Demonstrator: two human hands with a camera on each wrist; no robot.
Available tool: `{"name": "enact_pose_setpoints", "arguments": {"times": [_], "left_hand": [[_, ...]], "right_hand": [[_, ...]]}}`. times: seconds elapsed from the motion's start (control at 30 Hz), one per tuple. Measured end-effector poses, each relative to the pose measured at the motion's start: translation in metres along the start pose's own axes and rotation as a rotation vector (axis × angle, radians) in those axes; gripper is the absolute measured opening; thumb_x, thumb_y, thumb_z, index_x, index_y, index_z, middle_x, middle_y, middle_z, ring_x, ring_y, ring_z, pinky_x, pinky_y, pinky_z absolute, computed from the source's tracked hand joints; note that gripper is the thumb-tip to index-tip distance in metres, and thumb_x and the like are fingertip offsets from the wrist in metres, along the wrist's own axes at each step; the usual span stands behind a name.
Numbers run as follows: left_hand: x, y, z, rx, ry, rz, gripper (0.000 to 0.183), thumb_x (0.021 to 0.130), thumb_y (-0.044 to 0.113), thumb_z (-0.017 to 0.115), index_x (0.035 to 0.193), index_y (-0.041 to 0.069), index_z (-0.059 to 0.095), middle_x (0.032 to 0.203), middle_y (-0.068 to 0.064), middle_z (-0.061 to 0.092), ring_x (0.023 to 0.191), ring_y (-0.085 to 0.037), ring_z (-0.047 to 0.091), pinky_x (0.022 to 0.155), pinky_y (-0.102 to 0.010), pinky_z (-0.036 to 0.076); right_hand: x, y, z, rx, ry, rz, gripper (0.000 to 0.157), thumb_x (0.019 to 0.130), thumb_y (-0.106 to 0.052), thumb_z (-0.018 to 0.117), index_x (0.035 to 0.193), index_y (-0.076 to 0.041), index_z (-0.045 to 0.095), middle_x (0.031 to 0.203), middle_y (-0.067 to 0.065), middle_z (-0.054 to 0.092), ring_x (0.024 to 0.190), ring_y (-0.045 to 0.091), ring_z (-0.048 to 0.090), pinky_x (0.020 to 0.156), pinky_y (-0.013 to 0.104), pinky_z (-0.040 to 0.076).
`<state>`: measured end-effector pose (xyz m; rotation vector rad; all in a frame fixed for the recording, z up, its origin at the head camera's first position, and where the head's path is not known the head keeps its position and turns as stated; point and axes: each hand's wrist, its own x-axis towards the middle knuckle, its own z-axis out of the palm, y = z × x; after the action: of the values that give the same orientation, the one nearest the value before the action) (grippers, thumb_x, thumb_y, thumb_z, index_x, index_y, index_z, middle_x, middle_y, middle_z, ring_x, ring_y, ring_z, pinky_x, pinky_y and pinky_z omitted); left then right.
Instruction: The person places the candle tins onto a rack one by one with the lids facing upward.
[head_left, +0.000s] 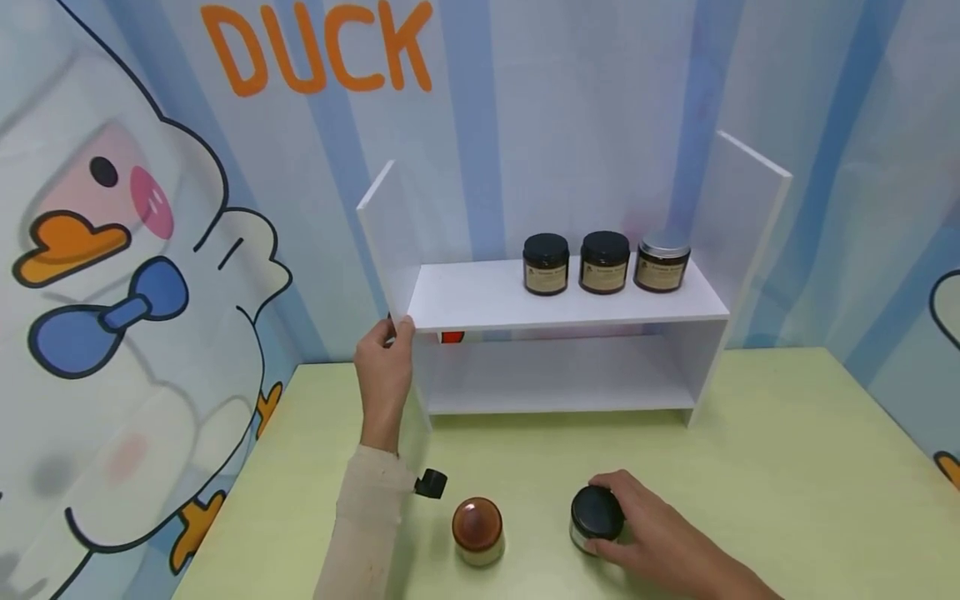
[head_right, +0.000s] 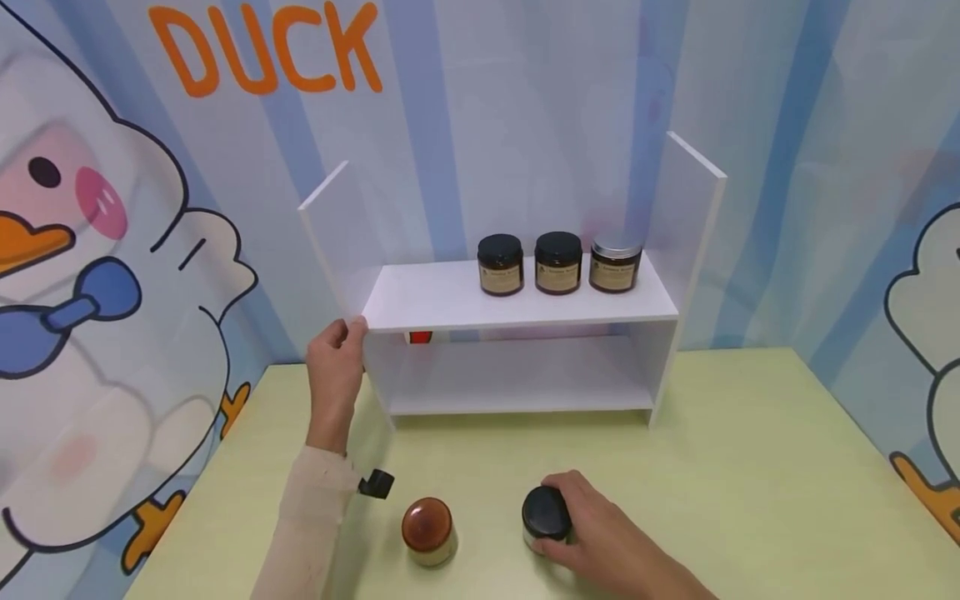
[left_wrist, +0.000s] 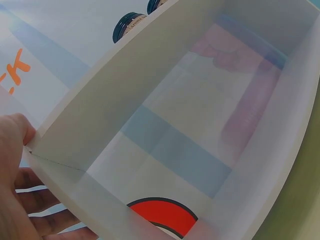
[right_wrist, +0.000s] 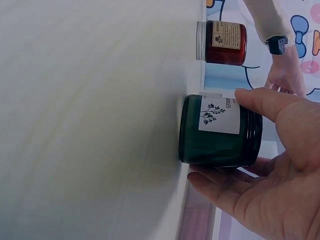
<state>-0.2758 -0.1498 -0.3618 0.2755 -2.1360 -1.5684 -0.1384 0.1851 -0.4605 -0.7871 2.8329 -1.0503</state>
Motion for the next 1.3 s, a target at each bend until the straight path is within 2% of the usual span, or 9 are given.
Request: {"name": "enact_pose_setpoints", "arguments": {"times": [0.27,0.67,0.9,0.97,1.2,1.3], "left_hand": [[0.007,0.005,-0.001,-0.02,0.001,0.005,0.041,0.1,0.041,0.056,0.12,0.009,0.072,0.121,-0.009,0.068,0.102,-0.026,0.062,0.085,-0.044,0.05],[0.008,0.008,-0.001,-0.034,-0.027,0.014,0.043,0.102,0.039,0.055,0.124,0.005,0.067,0.122,-0.013,0.067,0.103,-0.027,0.059,0.088,-0.045,0.049],[0.005,0.003,0.001,-0.026,-0.061,0.02,0.046,0.104,0.039,0.05,0.136,0.009,0.06,0.135,-0.01,0.063,0.114,-0.026,0.058,0.097,-0.048,0.048],[0.004,0.002,0.002,-0.017,-0.064,0.023,0.044,0.105,0.039,0.048,0.136,0.011,0.062,0.136,-0.008,0.063,0.114,-0.025,0.057,0.096,-0.047,0.047],[0.001,0.002,0.003,0.006,-0.045,0.034,0.037,0.105,0.035,0.048,0.121,0.01,0.069,0.123,-0.01,0.068,0.093,-0.026,0.053,0.077,-0.041,0.042],[0.0,0.002,0.003,0.009,-0.044,0.033,0.036,0.105,0.036,0.049,0.12,0.01,0.069,0.121,-0.011,0.068,0.092,-0.027,0.053,0.075,-0.041,0.041]], "right_hand": [[0.007,0.002,-0.013,0.103,-0.064,0.036,0.07,0.09,-0.049,0.074,0.138,-0.005,0.051,0.128,0.003,0.058,0.111,0.016,0.064,0.088,0.031,0.054],[0.008,0.003,-0.016,0.166,-0.091,0.067,0.068,0.089,-0.048,0.075,0.138,-0.006,0.051,0.131,0.007,0.058,0.112,0.021,0.065,0.088,0.031,0.054],[0.006,0.005,-0.014,0.197,-0.11,0.08,0.067,0.089,-0.047,0.076,0.137,-0.007,0.051,0.131,0.008,0.058,0.112,0.023,0.064,0.087,0.031,0.054],[0.004,0.005,-0.013,0.198,-0.109,0.087,0.067,0.089,-0.048,0.076,0.136,-0.008,0.051,0.13,0.007,0.058,0.112,0.022,0.064,0.088,0.031,0.054],[0.001,0.006,-0.011,0.205,-0.11,0.086,0.066,0.089,-0.047,0.075,0.136,-0.008,0.051,0.13,0.007,0.058,0.113,0.023,0.064,0.088,0.031,0.054],[0.0,0.006,-0.011,0.221,-0.12,0.089,0.066,0.09,-0.046,0.075,0.136,-0.007,0.051,0.13,0.008,0.057,0.113,0.023,0.064,0.088,0.031,0.055]]}}
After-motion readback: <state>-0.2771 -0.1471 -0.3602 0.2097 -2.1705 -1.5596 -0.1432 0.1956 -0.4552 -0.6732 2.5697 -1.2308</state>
